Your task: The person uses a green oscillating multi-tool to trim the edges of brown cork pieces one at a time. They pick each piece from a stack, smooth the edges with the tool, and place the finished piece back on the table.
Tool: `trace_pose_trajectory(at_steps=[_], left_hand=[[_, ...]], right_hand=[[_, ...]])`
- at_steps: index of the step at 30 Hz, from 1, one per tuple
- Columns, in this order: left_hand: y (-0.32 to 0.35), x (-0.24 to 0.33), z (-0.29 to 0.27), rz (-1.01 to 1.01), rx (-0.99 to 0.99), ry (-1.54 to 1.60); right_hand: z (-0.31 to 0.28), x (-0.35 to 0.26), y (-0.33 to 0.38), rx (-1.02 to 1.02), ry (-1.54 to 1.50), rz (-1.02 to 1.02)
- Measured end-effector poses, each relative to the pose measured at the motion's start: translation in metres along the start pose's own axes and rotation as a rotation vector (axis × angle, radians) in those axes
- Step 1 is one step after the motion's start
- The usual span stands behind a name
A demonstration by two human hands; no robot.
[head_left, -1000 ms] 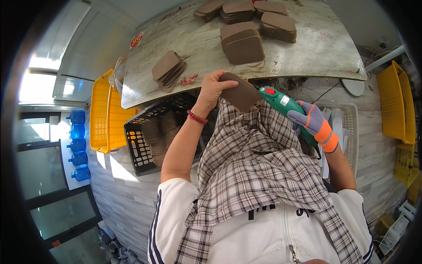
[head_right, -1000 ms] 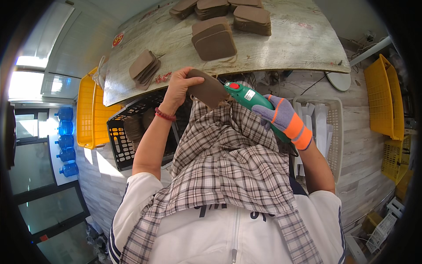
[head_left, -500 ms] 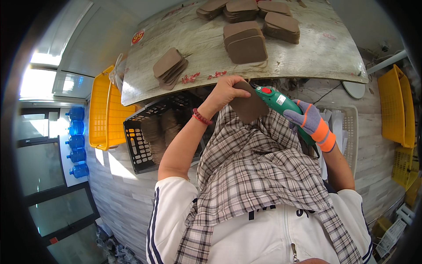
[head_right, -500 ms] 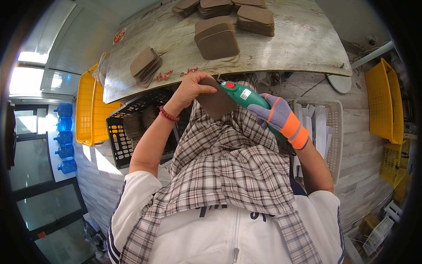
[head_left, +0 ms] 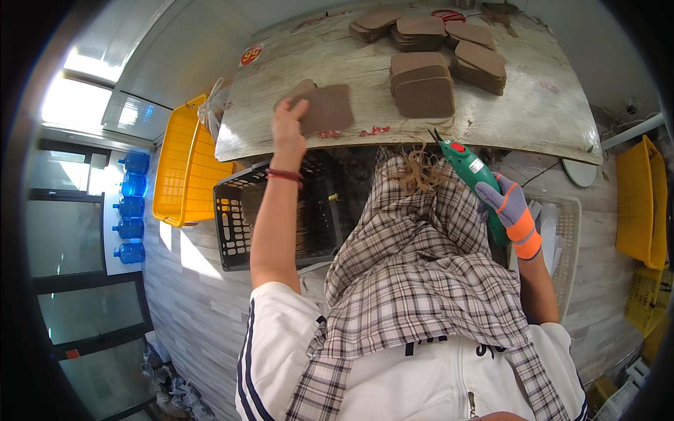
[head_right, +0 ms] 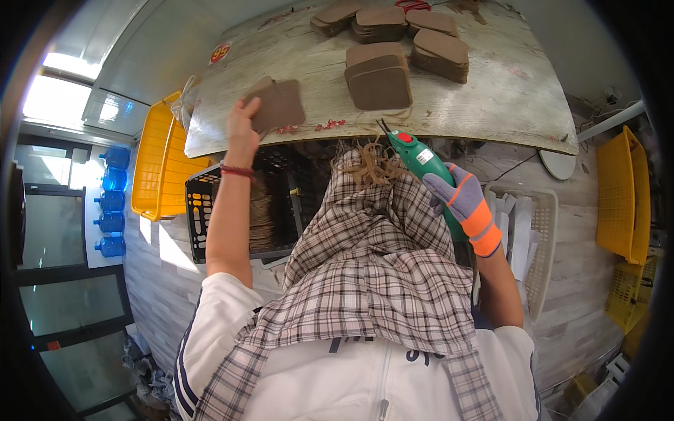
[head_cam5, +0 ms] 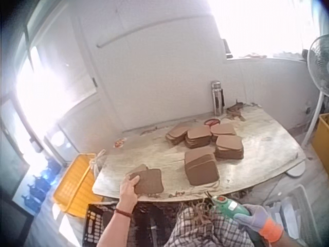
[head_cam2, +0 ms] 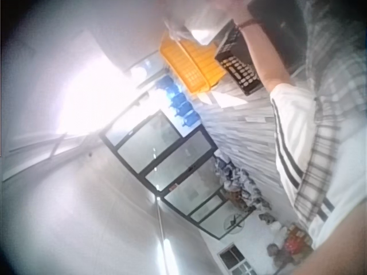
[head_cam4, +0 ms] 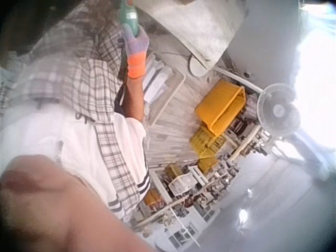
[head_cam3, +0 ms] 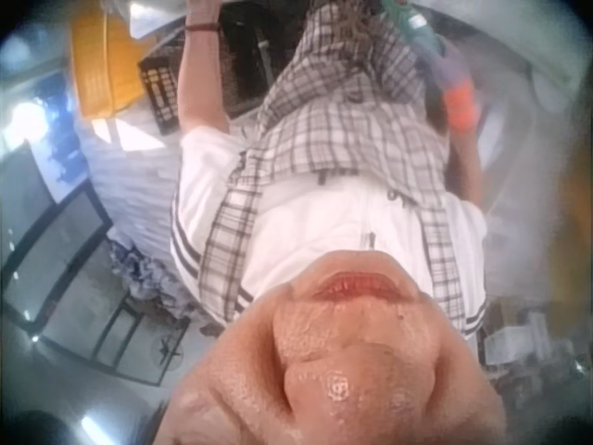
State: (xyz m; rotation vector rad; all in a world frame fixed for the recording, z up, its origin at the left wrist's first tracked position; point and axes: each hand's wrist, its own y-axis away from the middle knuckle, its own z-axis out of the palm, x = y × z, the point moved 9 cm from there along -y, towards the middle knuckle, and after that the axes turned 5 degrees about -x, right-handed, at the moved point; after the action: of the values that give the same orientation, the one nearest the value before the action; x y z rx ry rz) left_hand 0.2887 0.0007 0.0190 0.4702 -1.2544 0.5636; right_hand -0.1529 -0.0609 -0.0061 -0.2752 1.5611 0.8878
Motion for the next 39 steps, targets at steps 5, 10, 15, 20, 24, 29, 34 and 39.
trace_pose_trajectory(at_steps=[5,10,15,20,24,29,34,39], left_hand=[[-0.031,0.053,-0.050,0.301,0.397,-0.961],[0.027,0.037,0.123,0.863,0.075,-1.599],[0.046,-0.033,0.212,0.932,-0.303,-1.562],[0.057,-0.031,0.214,0.898,-0.240,-1.326],[0.059,-0.036,0.202,0.668,-0.288,-1.107],[0.067,-0.079,0.184,0.094,-0.182,-0.061],[0.090,-0.091,0.215,-0.166,-0.176,0.766],[0.092,-0.096,0.226,-0.168,-0.157,0.857]], right_hand=[[-0.009,0.008,0.002,0.016,-0.031,0.015],[-0.017,0.016,0.004,0.075,-0.054,0.026],[-0.017,0.018,0.003,0.080,-0.078,0.017],[-0.023,0.024,0.010,0.114,-0.085,0.014],[-0.029,0.023,0.009,0.132,-0.045,-0.003],[-0.030,0.021,0.008,0.142,-0.067,-0.017],[-0.027,0.015,0.011,0.197,-0.135,-0.042],[-0.020,0.005,0.014,0.215,-0.197,-0.059]])
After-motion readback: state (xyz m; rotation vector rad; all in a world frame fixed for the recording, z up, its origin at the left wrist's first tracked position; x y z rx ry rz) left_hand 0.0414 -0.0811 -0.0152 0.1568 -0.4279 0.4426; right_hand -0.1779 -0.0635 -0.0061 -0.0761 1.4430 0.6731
